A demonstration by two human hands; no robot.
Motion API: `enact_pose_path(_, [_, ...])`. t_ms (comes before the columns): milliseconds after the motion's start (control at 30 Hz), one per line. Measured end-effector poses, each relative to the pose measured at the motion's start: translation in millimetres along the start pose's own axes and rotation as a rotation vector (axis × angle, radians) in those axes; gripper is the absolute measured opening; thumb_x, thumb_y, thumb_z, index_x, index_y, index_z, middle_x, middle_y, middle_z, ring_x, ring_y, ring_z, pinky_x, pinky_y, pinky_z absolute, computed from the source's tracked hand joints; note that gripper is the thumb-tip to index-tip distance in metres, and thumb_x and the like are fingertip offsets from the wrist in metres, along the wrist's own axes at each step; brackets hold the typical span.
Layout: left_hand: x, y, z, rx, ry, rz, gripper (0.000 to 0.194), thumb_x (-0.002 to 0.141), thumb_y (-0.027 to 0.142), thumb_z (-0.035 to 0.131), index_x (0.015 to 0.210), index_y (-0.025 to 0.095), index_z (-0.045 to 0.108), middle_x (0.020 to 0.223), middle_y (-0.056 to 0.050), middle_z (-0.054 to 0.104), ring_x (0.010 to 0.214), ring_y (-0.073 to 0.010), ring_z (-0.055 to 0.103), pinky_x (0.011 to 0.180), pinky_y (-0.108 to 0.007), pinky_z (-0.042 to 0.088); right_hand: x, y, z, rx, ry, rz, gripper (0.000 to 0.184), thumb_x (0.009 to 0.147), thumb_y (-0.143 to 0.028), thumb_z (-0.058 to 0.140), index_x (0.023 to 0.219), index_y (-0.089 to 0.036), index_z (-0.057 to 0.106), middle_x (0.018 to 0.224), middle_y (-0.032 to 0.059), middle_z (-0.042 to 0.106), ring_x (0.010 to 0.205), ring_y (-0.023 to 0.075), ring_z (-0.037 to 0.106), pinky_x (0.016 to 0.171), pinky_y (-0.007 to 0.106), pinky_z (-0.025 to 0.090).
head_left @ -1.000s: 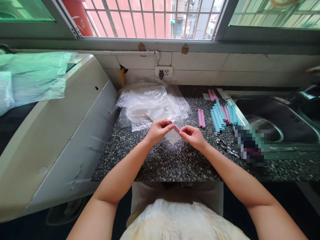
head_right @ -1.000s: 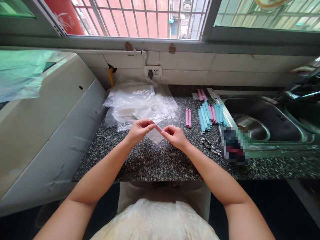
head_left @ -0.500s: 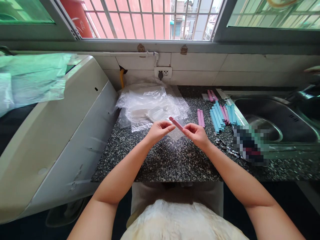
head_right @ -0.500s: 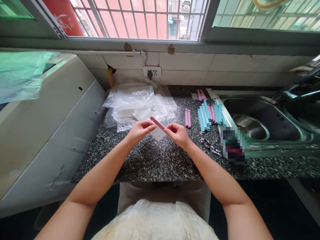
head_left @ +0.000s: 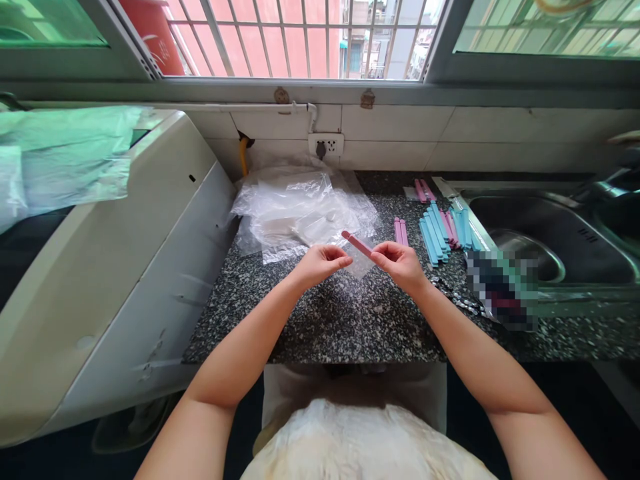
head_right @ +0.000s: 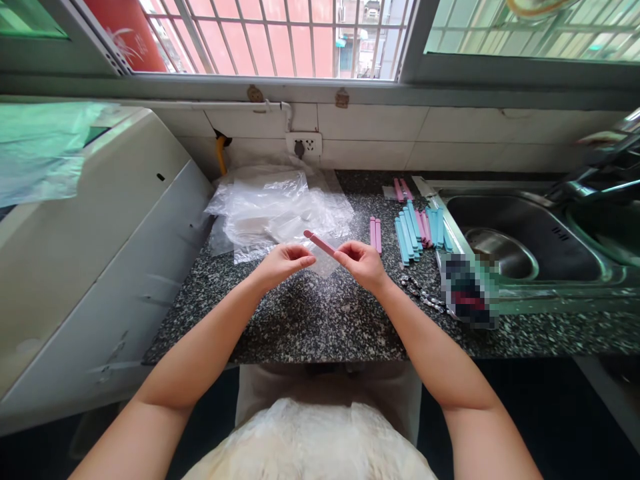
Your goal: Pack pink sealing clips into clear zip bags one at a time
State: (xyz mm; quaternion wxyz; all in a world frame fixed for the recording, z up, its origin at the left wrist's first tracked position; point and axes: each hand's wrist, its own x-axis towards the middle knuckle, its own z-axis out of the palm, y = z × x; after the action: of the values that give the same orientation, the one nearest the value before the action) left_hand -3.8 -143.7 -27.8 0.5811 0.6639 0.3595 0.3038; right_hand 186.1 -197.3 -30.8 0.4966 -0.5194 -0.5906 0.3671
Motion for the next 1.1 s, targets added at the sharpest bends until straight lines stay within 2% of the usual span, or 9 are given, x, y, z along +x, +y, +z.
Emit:
enact_pose_path(133, [1, 4, -0.2, -0.065, 0.049, 0.066, 0.025, 0.063, 0.037, 0.070, 0.070, 0.015, 0.063, 0.060, 0.002, 0.054, 0.055, -0.0082, 0.044, 0.053, -0.023, 0.034, 0, 1, 3, -0.006, -0.090, 0.027, 0.029, 0.070, -0.045, 0.065, 0.067, -0.017, 0.059, 0.059, -0.0025, 0.051, 0.053, 0.0082, 0.040, 0.050, 0.025, 0.032])
enact_pose_path(300, [0, 5, 1.3, -0.131, 0.127, 0.066, 0.026, 0.058, 0.038, 0.074, 0.060, 0.015, 0.062, 0.053, 0.003, 0.052, 0.053, -0.0070, 0.041, 0.051, -0.022, 0.033, -1, 3, 9, 0.020, -0.112, 0.049, 0.032, 0.069, -0.048, 0.065, 0.068, -0.017, 0.059, 0.060, -0.0026, 0.052, 0.055, 0.0080, 0.042, 0.051, 0.024, 0.033])
enact_pose_path(433, [2, 3, 1.7, -0.248, 0.264, 0.074, 0.028, 0.054, 0.040, 0.076, 0.057, 0.015, 0.062, 0.052, 0.004, 0.051, 0.051, -0.0063, 0.040, 0.050, -0.022, 0.032, -1, 4, 12, 0.079, -0.105, 0.099, 0.037, 0.062, -0.050, 0.069, 0.075, -0.017, 0.059, 0.059, -0.0048, 0.050, 0.052, 0.0065, 0.039, 0.049, 0.022, 0.031])
enact_pose_path(633, [6, 3, 1.3, -0.394, 0.428, 0.133, 0.031, 0.048, 0.040, 0.078, 0.054, 0.015, 0.061, 0.051, 0.004, 0.051, 0.050, -0.0058, 0.040, 0.049, -0.021, 0.032, -2, 9, 22, 0.139, -0.130, 0.164, 0.034, 0.057, -0.045, 0.073, 0.072, -0.017, 0.060, 0.066, -0.0013, 0.058, 0.058, 0.0095, 0.050, 0.058, 0.026, 0.041])
enact_pose_path(833, [4, 7, 5.8, -0.421, 0.452, 0.114, 0.033, 0.044, 0.040, 0.080, 0.055, 0.014, 0.061, 0.054, 0.003, 0.054, 0.052, -0.0060, 0.042, 0.051, -0.021, 0.034, -3, 15, 26, 0.130, -0.099, 0.142, 0.027, 0.059, -0.040, 0.070, 0.065, -0.017, 0.059, 0.062, -0.0013, 0.058, 0.058, 0.0096, 0.051, 0.059, 0.026, 0.043])
enact_pose_path(1100, [4, 6, 6.0, -0.421, 0.440, 0.143, 0.034, 0.045, 0.040, 0.080, 0.054, 0.015, 0.060, 0.054, 0.004, 0.054, 0.052, -0.0063, 0.043, 0.053, -0.021, 0.036, -4, 12, 24, 0.113, -0.136, 0.144, 0.029, 0.060, -0.042, 0.070, 0.067, -0.016, 0.058, 0.062, -0.0012, 0.057, 0.056, 0.0094, 0.050, 0.057, 0.025, 0.042])
